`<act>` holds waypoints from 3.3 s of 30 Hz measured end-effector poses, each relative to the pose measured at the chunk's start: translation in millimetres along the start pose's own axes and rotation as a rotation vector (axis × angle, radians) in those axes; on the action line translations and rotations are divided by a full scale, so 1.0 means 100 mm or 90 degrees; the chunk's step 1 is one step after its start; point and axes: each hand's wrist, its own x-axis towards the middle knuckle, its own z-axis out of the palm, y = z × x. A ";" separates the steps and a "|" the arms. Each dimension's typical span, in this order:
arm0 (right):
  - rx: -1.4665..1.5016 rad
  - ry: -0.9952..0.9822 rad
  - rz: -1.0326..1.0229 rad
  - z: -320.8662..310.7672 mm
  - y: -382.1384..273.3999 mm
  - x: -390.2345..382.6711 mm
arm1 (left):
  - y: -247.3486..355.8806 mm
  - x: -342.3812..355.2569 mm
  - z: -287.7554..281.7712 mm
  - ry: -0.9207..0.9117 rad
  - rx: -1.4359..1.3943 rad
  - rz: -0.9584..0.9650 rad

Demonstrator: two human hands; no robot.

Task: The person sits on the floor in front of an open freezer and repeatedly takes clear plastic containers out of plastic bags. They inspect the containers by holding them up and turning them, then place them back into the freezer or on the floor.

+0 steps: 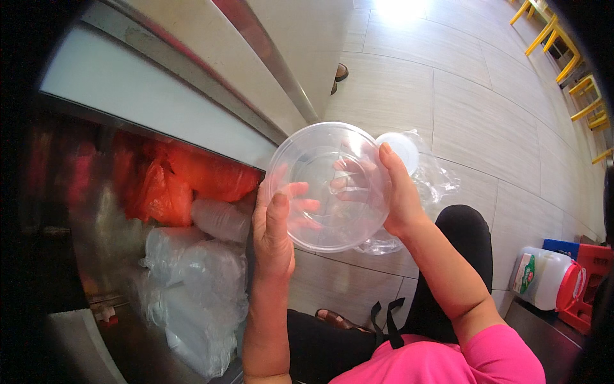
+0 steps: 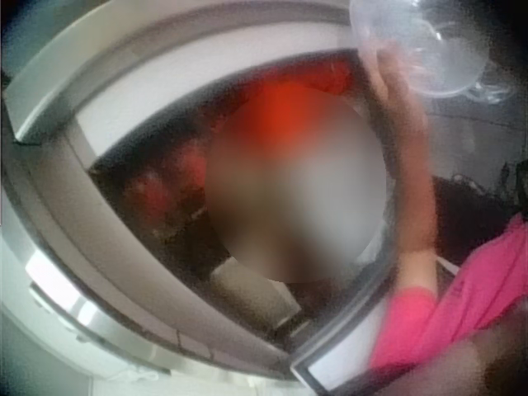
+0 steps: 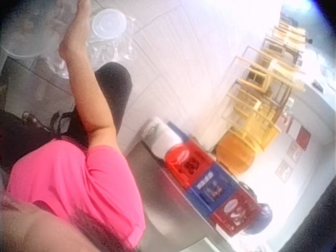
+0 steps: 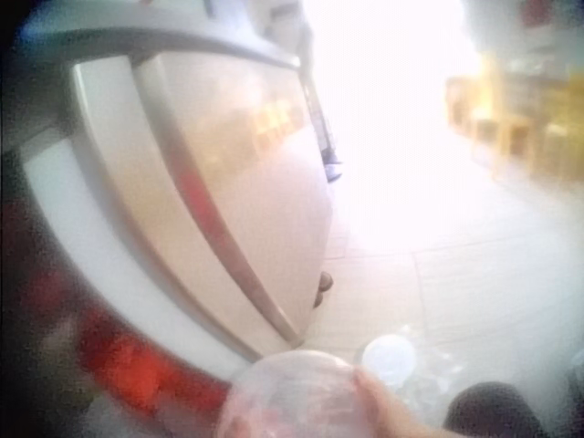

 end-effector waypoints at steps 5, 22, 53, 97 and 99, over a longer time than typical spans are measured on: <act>-0.065 -0.120 0.022 -0.08 -0.17 -0.02 | 0.09 0.02 -0.12 -0.023 0.030 0.006; -0.527 -0.192 -0.035 -0.20 -0.25 0.03 | -0.02 0.02 -0.07 -0.179 0.096 -0.090; -0.232 0.099 -0.063 -0.14 -0.09 0.09 | -0.13 0.00 -0.14 0.028 -0.172 -0.077; -0.148 0.099 -0.046 -0.08 -0.06 0.09 | -0.14 0.02 -0.13 0.020 -0.222 -0.027; -0.150 0.091 -0.037 -0.08 -0.06 0.09 | -0.12 0.01 -0.11 0.002 -0.209 -0.005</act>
